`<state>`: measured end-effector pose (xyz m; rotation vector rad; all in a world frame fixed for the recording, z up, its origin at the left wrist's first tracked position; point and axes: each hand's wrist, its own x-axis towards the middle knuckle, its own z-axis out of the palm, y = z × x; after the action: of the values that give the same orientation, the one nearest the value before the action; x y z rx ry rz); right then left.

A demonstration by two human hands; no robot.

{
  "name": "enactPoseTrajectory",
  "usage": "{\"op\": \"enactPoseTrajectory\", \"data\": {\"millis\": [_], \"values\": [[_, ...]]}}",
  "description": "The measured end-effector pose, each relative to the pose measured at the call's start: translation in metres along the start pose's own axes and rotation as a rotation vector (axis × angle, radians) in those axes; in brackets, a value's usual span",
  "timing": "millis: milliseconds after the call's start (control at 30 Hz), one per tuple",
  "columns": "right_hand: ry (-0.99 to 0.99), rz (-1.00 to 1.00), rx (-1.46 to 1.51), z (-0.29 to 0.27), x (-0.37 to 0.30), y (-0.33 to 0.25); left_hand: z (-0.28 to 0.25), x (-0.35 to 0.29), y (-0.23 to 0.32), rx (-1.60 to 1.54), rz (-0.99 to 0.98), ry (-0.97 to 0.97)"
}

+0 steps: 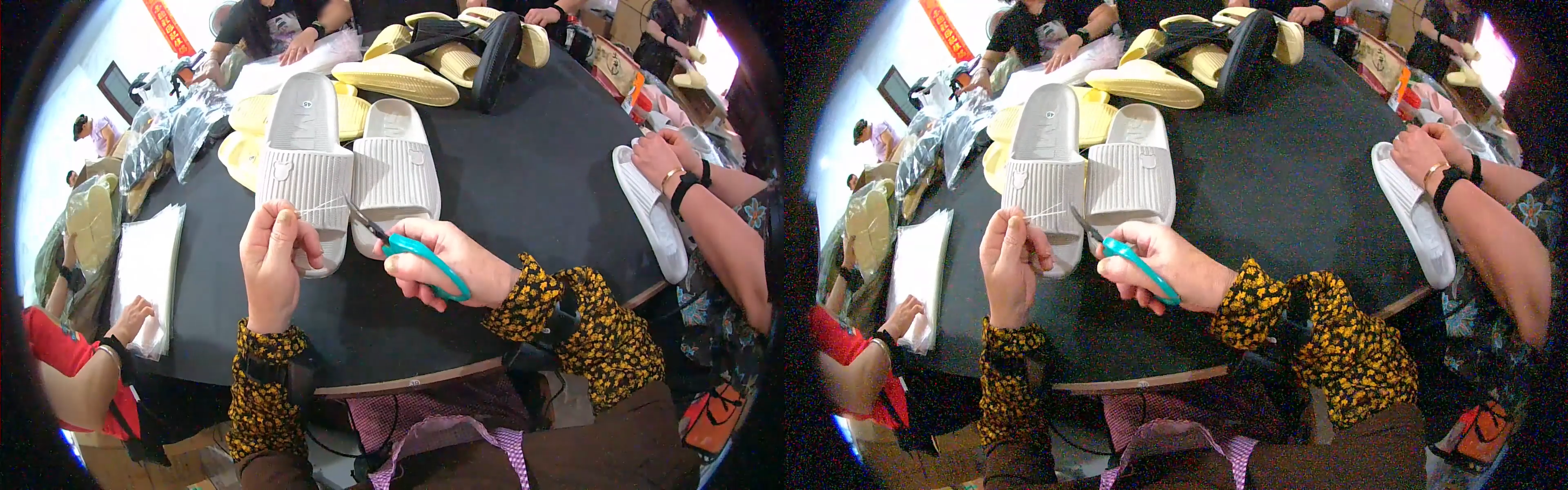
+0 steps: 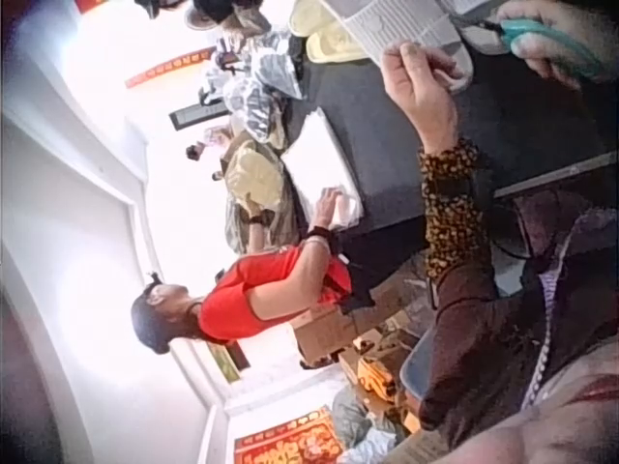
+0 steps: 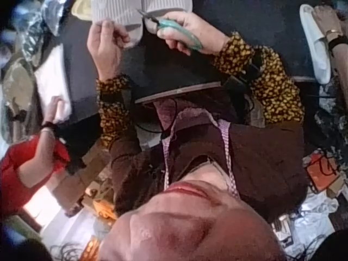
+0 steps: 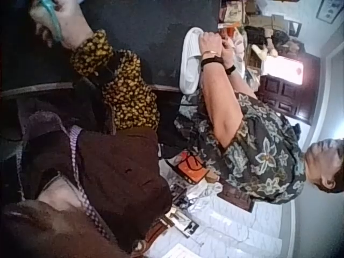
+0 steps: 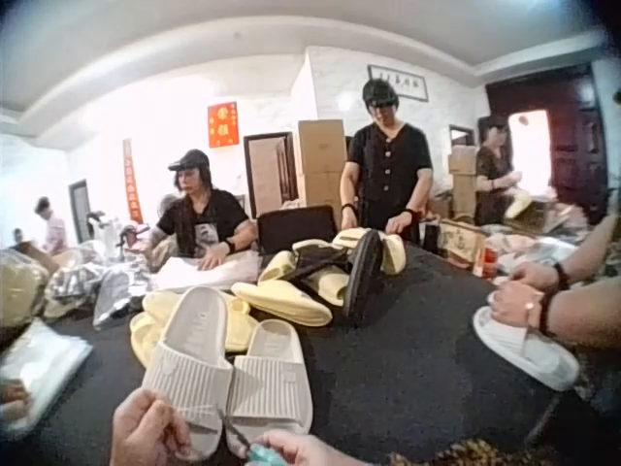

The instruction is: Trimming excess material or thread from molded sandals using scissors.

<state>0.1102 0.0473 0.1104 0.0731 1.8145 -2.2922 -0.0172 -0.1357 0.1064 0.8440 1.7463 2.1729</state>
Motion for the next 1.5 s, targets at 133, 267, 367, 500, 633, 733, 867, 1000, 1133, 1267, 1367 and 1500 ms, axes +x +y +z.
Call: {"op": "enactPoseTrajectory", "data": {"millis": [133, 267, 367, 500, 633, 733, 867, 1000, 1133, 1267, 1367, 1500], "values": [[0.102, -0.055, 0.022, -0.003, 0.002, 0.002, -0.002, 0.001, -0.001, -0.020, -0.007, 0.005], [0.137, -0.080, 0.028, -0.006, 0.004, 0.004, -0.008, -0.002, 0.004, -0.063, -0.035, 0.020], [0.145, -0.109, 0.041, -0.011, 0.009, 0.009, -0.009, -0.015, 0.023, 0.036, 0.029, 0.065], [0.160, -0.130, 0.078, -0.018, 0.008, 0.013, -0.012, -0.046, 0.039, 0.082, 0.080, 0.013], [0.140, -0.183, 0.086, -0.021, 0.011, 0.014, -0.023, -0.080, 0.053, 0.105, 0.117, 0.046], [0.156, -0.184, 0.076, -0.018, 0.010, 0.013, -0.039, -0.102, 0.061, 0.126, 0.100, 0.055], [0.173, -0.182, -0.006, -0.022, 0.011, 0.014, -0.044, -0.129, 0.059, 0.122, 0.093, 0.142], [0.176, -0.200, -0.018, -0.024, 0.013, 0.019, -0.057, -0.151, 0.056, 0.138, 0.075, 0.214], [0.172, -0.190, -0.052, -0.023, 0.010, 0.017, -0.072, -0.176, 0.058, 0.186, 0.084, 0.349], [0.162, -0.172, -0.070, -0.019, 0.009, 0.016, -0.094, -0.204, 0.058, 0.255, 0.074, 0.455], [0.172, -0.178, -0.064, -0.020, 0.010, 0.018, -0.114, -0.225, 0.056, 0.296, 0.005, 0.532], [0.210, -0.146, -0.083, -0.018, 0.016, 0.020, -0.138, -0.247, 0.045, 0.462, -0.101, 0.656]]}}
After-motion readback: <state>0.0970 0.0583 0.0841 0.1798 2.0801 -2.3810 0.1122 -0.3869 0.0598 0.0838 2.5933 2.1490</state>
